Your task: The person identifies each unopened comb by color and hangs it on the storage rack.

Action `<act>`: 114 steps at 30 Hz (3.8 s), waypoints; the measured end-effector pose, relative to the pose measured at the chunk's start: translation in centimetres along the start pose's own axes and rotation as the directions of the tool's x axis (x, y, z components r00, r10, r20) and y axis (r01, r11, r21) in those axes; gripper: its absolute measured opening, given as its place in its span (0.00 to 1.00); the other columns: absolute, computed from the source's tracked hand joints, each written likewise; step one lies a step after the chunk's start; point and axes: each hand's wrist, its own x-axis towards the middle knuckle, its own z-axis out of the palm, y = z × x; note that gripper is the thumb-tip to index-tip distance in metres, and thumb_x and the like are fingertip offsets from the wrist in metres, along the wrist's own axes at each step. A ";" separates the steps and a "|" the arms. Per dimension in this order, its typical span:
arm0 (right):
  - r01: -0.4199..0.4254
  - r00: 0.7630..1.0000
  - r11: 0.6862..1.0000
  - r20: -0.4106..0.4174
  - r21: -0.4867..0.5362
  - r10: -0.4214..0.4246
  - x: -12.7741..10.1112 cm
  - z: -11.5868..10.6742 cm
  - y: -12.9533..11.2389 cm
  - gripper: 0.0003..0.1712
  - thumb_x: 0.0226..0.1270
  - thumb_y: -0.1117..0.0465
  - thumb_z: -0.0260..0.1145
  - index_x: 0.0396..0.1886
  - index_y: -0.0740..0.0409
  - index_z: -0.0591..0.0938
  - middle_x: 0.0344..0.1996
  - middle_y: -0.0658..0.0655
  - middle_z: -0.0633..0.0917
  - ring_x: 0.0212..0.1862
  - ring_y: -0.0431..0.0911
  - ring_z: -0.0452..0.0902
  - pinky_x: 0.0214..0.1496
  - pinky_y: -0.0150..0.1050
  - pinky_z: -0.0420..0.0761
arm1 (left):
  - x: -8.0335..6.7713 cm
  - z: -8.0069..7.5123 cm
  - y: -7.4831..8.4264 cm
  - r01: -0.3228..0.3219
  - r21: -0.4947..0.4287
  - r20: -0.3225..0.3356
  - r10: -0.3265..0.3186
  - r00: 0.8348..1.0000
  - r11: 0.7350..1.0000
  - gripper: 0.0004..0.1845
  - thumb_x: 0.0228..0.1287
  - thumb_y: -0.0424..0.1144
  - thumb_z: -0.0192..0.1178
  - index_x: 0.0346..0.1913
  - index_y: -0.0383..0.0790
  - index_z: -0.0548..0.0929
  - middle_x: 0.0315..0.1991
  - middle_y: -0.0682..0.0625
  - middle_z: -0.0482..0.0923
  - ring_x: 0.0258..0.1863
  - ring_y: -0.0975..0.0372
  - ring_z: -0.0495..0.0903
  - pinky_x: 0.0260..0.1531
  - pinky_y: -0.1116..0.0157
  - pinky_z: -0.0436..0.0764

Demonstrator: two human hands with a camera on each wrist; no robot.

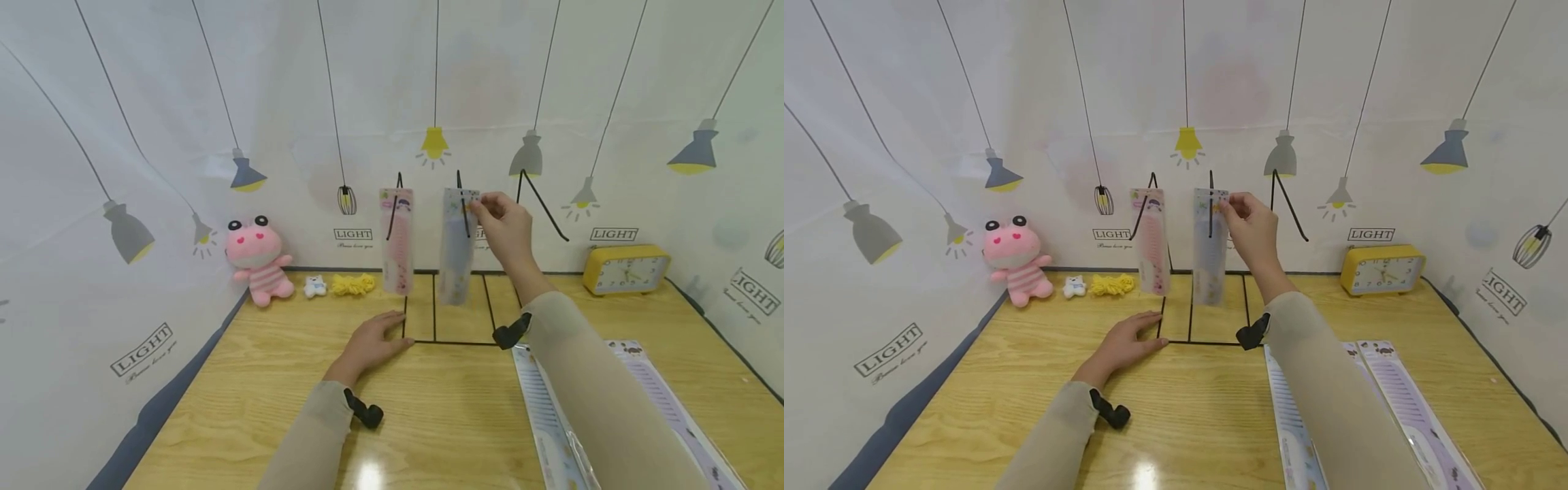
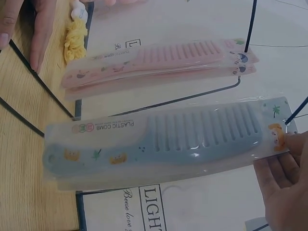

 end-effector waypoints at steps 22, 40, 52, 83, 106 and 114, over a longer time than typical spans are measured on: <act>-0.062 0.998 0.997 -0.023 -0.044 0.062 -0.1 0.2 0.0 0.20 0.72 0.48 0.66 0.49 0.61 0.83 0.45 0.57 0.87 0.47 0.45 0.82 0.48 0.37 0.83 | 0.3 0.2 -0.4 -0.002 0.017 0.000 0.002 1.000 1.000 0.38 0.66 0.68 0.57 0.75 0.57 0.69 0.75 0.56 0.63 0.75 0.55 0.61 0.73 0.48 0.61; -0.178 0.982 0.984 0.065 -0.031 0.180 -3.5 -2.3 1.9 0.30 0.63 0.34 0.69 0.47 0.55 0.84 0.42 0.53 0.87 0.44 0.43 0.80 0.46 0.36 0.78 | 0.3 -0.2 0.0 -0.019 0.024 -0.014 0.019 1.000 1.000 0.37 0.67 0.64 0.58 0.75 0.53 0.70 0.75 0.54 0.64 0.75 0.55 0.61 0.73 0.49 0.61; -0.176 0.971 0.980 0.148 -0.097 0.189 -6.0 -4.5 2.9 0.32 0.61 0.31 0.68 0.49 0.52 0.85 0.45 0.52 0.87 0.47 0.43 0.81 0.48 0.38 0.79 | 0.3 -0.1 0.0 -0.023 0.025 -0.010 0.023 1.000 0.999 0.37 0.68 0.65 0.58 0.74 0.52 0.70 0.75 0.53 0.64 0.75 0.54 0.61 0.73 0.48 0.61; -0.154 0.731 0.969 0.638 -0.191 0.242 -15.9 -12.0 9.8 0.19 0.73 0.47 0.65 0.54 0.55 0.84 0.48 0.50 0.86 0.50 0.43 0.82 0.49 0.36 0.84 | 0.2 -0.1 0.1 -0.011 0.011 -0.011 0.011 1.000 1.000 0.36 0.68 0.63 0.59 0.75 0.53 0.70 0.75 0.54 0.64 0.75 0.55 0.61 0.73 0.49 0.61; 0.088 0.824 0.929 0.550 -0.359 0.135 -16.8 -13.7 13.4 0.31 0.67 0.50 0.72 0.61 0.64 0.79 0.53 0.60 0.83 0.47 0.49 0.77 0.44 0.36 0.80 | 0.0 -0.1 0.0 -0.004 0.013 -0.008 0.004 1.000 1.000 0.37 0.68 0.64 0.59 0.75 0.54 0.69 0.75 0.55 0.63 0.75 0.56 0.60 0.73 0.49 0.60; 0.156 0.835 0.882 0.536 -0.444 0.122 -17.4 -12.9 14.0 0.36 0.63 0.42 0.73 0.61 0.62 0.80 0.57 0.64 0.76 0.57 0.59 0.70 0.55 0.58 0.73 | 0.1 0.0 0.0 -0.015 0.021 -0.019 0.015 1.000 1.000 0.37 0.67 0.65 0.58 0.74 0.54 0.70 0.75 0.55 0.64 0.75 0.56 0.60 0.73 0.49 0.60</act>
